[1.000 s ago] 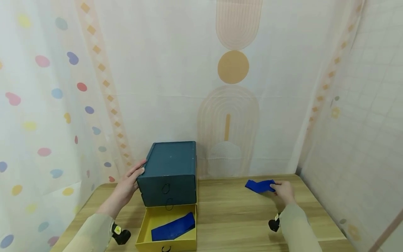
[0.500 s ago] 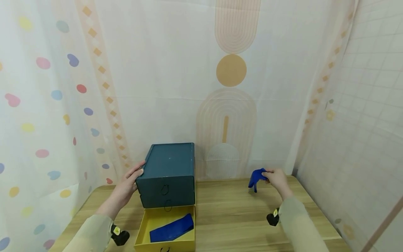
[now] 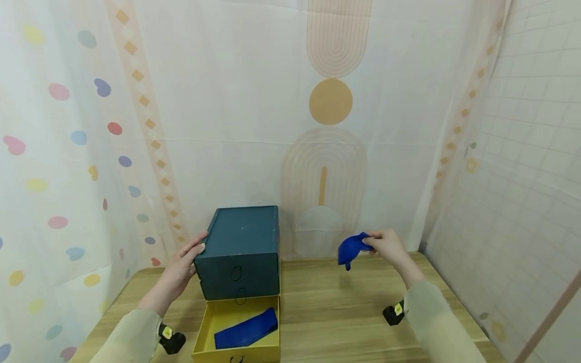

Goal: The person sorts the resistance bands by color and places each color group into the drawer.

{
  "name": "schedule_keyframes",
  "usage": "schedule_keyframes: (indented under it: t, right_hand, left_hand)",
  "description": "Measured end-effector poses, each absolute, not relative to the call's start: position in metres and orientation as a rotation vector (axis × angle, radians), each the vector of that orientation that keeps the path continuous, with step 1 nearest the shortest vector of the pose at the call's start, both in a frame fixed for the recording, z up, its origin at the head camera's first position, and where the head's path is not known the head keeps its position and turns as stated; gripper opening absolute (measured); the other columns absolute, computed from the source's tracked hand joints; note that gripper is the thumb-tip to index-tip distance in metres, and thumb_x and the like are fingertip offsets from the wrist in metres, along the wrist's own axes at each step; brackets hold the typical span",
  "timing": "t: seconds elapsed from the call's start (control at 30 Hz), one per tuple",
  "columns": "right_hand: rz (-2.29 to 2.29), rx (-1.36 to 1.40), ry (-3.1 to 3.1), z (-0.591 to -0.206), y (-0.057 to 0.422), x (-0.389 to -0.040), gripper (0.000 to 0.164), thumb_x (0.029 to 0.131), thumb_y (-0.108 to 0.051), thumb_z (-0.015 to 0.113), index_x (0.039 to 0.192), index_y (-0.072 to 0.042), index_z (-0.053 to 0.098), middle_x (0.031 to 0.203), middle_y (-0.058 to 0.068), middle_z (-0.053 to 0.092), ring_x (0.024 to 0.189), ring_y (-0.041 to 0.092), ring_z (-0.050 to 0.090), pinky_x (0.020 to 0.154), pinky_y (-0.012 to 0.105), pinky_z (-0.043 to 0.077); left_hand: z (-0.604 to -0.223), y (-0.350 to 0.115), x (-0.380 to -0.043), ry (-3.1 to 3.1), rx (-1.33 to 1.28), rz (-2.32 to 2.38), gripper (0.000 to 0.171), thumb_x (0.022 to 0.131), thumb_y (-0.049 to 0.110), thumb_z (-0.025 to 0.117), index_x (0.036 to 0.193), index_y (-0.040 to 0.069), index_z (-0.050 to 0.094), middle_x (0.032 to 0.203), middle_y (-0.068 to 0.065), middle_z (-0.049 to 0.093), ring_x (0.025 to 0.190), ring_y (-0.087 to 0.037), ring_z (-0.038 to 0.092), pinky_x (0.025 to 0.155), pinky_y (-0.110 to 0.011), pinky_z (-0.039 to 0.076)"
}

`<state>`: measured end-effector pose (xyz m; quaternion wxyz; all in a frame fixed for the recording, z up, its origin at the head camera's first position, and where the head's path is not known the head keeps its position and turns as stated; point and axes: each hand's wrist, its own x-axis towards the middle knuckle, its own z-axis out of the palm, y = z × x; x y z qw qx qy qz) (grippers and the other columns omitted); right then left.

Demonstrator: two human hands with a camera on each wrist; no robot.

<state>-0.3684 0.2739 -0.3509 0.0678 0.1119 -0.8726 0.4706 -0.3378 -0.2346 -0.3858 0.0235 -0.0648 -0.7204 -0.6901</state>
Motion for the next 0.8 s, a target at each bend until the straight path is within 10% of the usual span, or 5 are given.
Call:
schedule_keyframes:
  t: [0.8]
  right_hand:
    - [1.409, 0.827, -2.633, -0.314, 0.215, -0.333, 0.025, 0.093, -0.010, 0.064, 0.113, 0.004, 0.070, 0.089, 0.010, 0.073, 0.066, 0.016, 0.062, 0.059, 0.027, 0.052]
  left_hand:
    - [-0.385, -0.239, -0.344, -2.223, -0.187, -2.129, 0.059, 0.101, 0.039, 0.050, 0.154, 0.019, 0.032, 0.161, -0.009, 0.013, 0.144, -0.031, 0.017, 0.112, -0.060, 0.017]
